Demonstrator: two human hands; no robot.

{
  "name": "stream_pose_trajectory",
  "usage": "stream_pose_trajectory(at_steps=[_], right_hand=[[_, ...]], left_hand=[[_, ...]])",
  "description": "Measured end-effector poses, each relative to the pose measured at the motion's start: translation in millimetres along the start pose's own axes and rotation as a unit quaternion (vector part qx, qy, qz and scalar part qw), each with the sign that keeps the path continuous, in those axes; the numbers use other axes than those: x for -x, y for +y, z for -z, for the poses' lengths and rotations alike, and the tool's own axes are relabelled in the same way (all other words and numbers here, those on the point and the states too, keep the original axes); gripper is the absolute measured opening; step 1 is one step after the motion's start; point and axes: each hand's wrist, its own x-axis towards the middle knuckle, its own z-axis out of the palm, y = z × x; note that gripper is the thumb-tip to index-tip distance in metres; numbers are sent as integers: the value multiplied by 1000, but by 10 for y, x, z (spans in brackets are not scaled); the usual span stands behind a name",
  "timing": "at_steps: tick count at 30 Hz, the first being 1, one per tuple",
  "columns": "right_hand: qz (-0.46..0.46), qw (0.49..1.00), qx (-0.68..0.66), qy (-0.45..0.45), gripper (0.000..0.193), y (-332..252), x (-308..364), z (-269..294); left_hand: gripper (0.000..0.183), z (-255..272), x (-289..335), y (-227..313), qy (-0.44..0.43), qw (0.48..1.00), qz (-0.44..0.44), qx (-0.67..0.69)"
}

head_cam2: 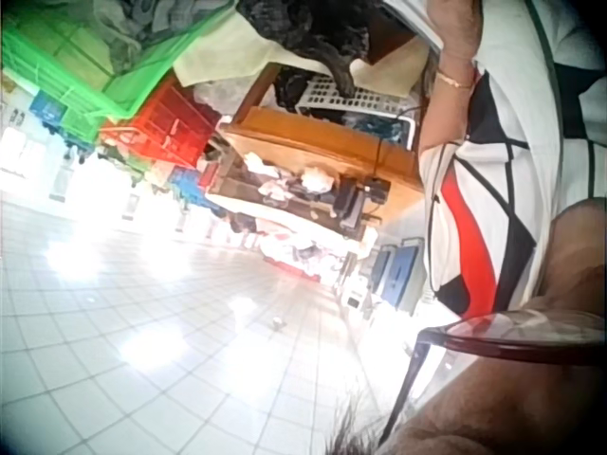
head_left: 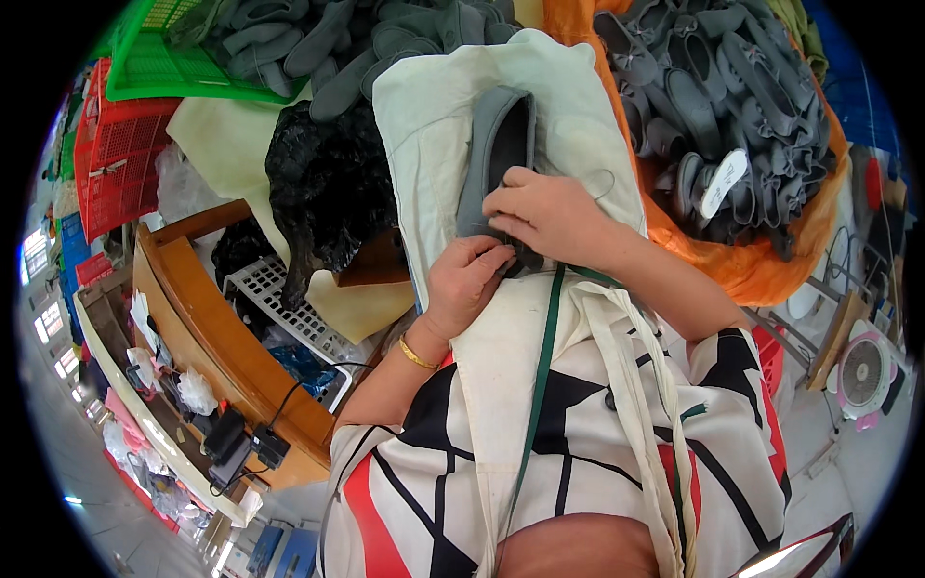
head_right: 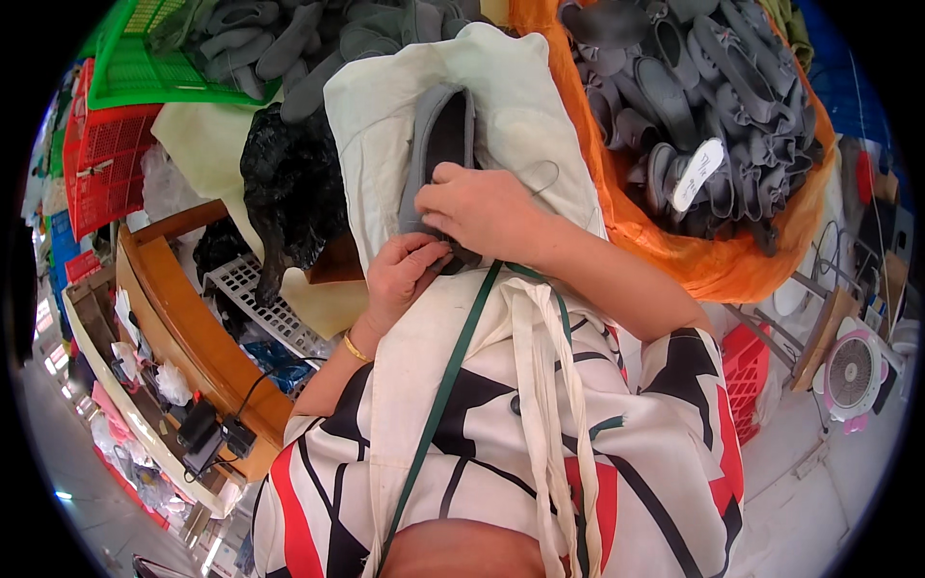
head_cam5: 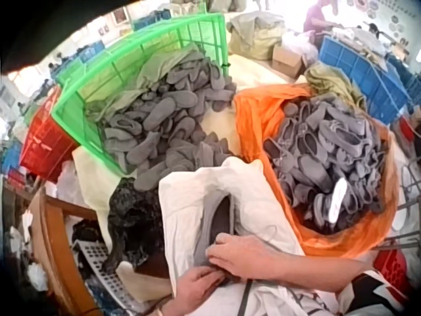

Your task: The person sews a decorative bow onto the toe of a gray slip-on shoe using a needle and thread. They pull the thread through the fabric, tie knots, and trim excess thread. The person repeats this process on multiple shoes, placing finished items into a nearby orange bag.

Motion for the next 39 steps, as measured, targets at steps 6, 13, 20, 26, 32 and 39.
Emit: stream_pose_trajectory(at_steps=[6,13,20,26,32,39], right_hand=[[49,999,12,8,15,185,-52,-272],[-254,786,-563,14,21,189,-76,94],[3,776,-488,399,27,615,156,1528],[19,773,-257,579,9,456,181,1378],[-178,918,-352,45,10,230,308,158],[-79,990,-111,15,9,155,519,-186]], left_hand=[[35,11,-32,-49,2,999,-44,-18],[27,79,-144,-13,-21,999,-27,-22],[23,48,-149,-41,-20,997,-14,-72],[21,58,-193,-55,-64,997,27,-21],[20,140,-290,89,-71,993,92,27],[18,98,-177,40,-39,995,97,7]])
